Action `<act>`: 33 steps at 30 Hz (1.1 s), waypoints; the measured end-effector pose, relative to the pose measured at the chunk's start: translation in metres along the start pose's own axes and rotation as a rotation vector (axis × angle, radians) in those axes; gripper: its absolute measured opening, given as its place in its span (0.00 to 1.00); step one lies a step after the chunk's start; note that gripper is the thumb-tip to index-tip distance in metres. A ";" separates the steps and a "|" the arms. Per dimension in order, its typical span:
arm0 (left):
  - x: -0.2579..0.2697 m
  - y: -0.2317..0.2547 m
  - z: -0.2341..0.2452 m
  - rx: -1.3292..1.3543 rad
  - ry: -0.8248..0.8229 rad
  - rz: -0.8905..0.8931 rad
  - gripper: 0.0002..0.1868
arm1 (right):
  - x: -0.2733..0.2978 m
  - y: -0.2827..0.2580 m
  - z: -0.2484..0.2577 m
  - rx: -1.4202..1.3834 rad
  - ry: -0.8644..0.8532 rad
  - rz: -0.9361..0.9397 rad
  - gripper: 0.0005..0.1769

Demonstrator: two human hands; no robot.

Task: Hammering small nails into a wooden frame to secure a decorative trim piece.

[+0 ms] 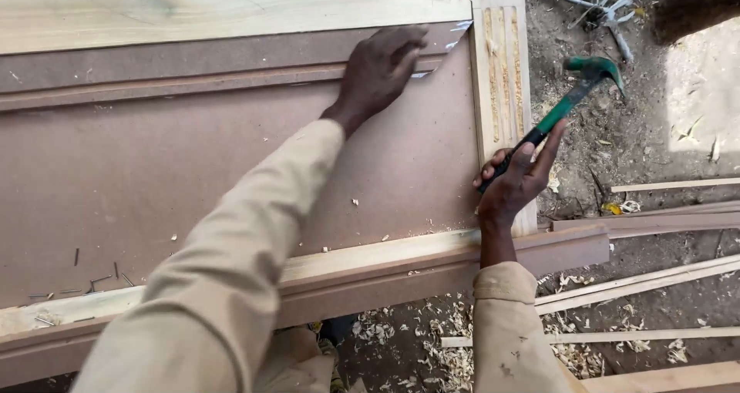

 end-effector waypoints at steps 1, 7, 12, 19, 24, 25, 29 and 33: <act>0.022 0.007 0.009 0.003 -0.026 -0.038 0.05 | 0.000 0.000 0.000 -0.003 -0.015 -0.005 0.30; 0.192 0.042 0.110 0.048 0.027 0.348 0.10 | 0.002 0.012 0.004 -0.004 -0.046 0.066 0.28; 0.315 0.064 0.162 -0.139 0.192 0.818 0.07 | 0.004 0.010 0.005 -0.002 -0.038 0.017 0.30; 0.370 0.066 0.177 -0.416 0.283 0.858 0.09 | 0.003 0.016 0.003 0.076 -0.084 0.138 0.30; 0.391 0.062 0.205 -0.514 0.437 1.034 0.07 | 0.007 0.024 0.010 0.116 -0.150 0.141 0.27; 0.392 0.058 0.210 -0.506 0.385 0.962 0.08 | 0.005 0.026 0.011 0.099 -0.137 0.140 0.28; 0.396 0.043 0.219 -0.525 0.265 0.903 0.07 | 0.003 0.028 0.009 0.082 -0.138 0.148 0.28; 0.407 0.019 0.217 -0.460 0.185 1.001 0.03 | 0.004 0.024 0.002 0.146 -0.107 0.183 0.25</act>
Point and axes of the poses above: each hand's wrist, its own x-axis away from the middle knuckle, its own z-axis out of the back of the hand, y = z × x, the point moved 4 cm from there along -x, towards the middle knuckle, and after that the axes turned 15 degrees about -y, right-handed, at the moved point
